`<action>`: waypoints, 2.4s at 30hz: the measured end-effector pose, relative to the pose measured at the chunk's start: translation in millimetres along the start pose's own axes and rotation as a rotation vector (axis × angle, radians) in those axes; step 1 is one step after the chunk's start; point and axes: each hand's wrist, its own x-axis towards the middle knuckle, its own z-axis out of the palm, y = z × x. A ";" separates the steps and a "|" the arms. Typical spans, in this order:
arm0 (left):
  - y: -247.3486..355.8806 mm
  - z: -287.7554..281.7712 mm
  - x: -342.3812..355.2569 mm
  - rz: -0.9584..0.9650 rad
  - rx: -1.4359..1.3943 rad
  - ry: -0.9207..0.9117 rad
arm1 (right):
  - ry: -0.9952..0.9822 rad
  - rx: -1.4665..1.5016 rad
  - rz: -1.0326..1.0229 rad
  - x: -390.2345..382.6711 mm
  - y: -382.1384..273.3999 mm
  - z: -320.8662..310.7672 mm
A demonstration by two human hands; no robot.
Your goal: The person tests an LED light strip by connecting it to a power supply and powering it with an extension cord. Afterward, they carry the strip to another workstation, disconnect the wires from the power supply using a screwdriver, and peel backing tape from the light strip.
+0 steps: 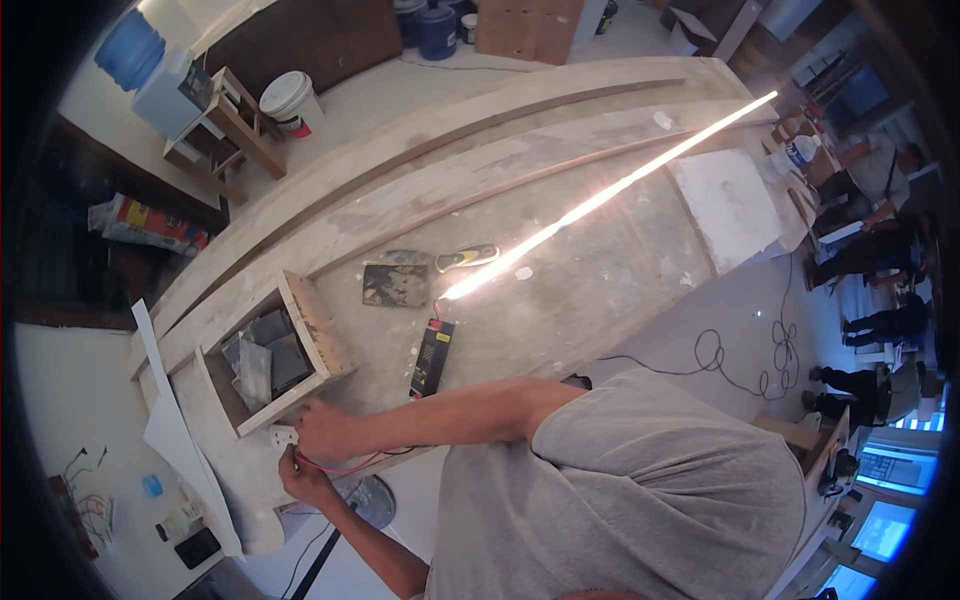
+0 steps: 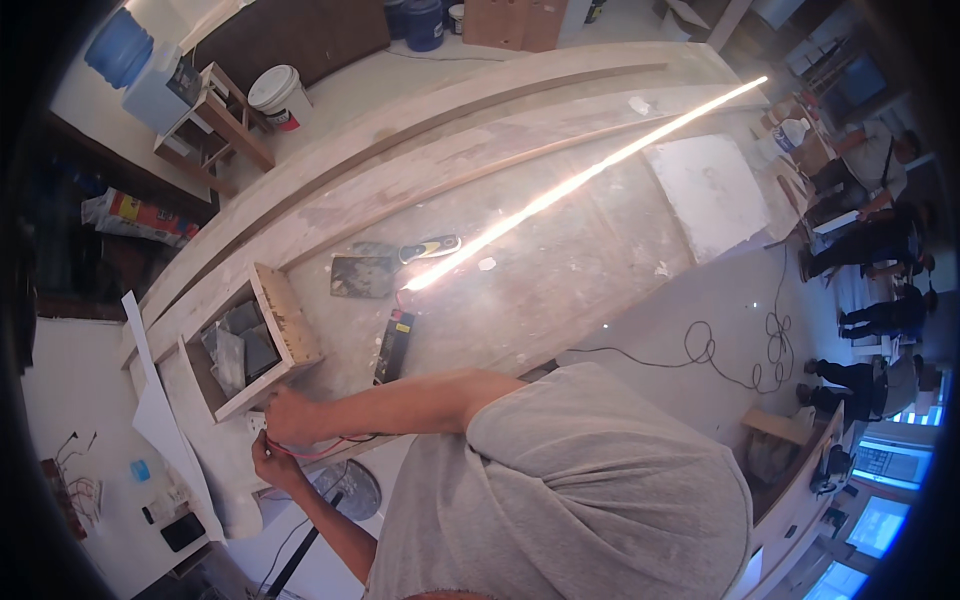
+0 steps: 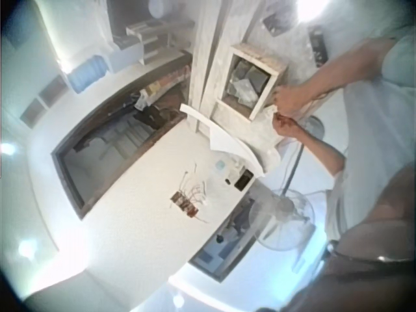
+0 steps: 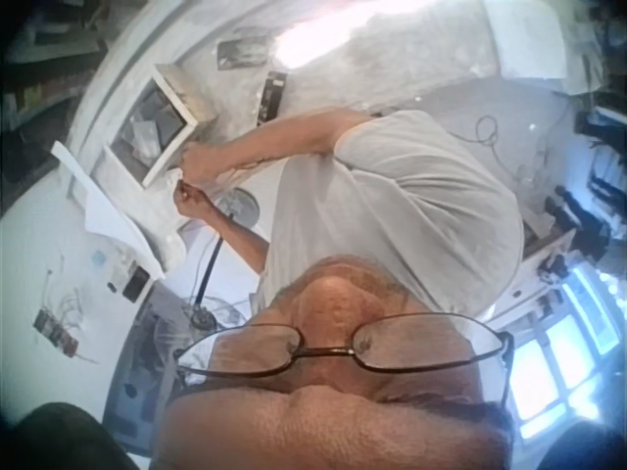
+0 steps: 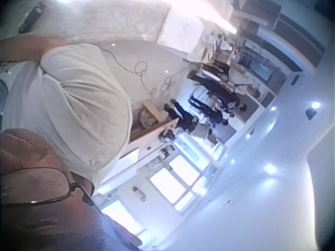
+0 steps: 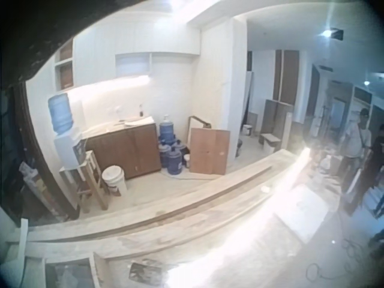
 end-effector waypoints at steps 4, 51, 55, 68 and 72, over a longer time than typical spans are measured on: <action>0.9 1.0 0.8 0.018 -0.012 0.004 | 0.050 -0.011 0.000 -3.6 1.1 1.0; 14.9 -15.7 7.6 0.152 0.150 0.082 | 0.038 0.200 0.008 1.6 10.0 -74.4; 26.8 -27.5 3.3 0.285 0.125 0.204 | 0.108 0.279 0.065 -4.4 16.8 -70.9; 74.9 -45.6 -9.9 0.079 -0.117 -0.316 | 0.351 0.372 0.227 -132.7 57.7 -114.0; 77.1 -69.7 -38.0 -0.030 0.040 -0.379 | 0.431 0.263 0.546 -241.1 122.0 -130.8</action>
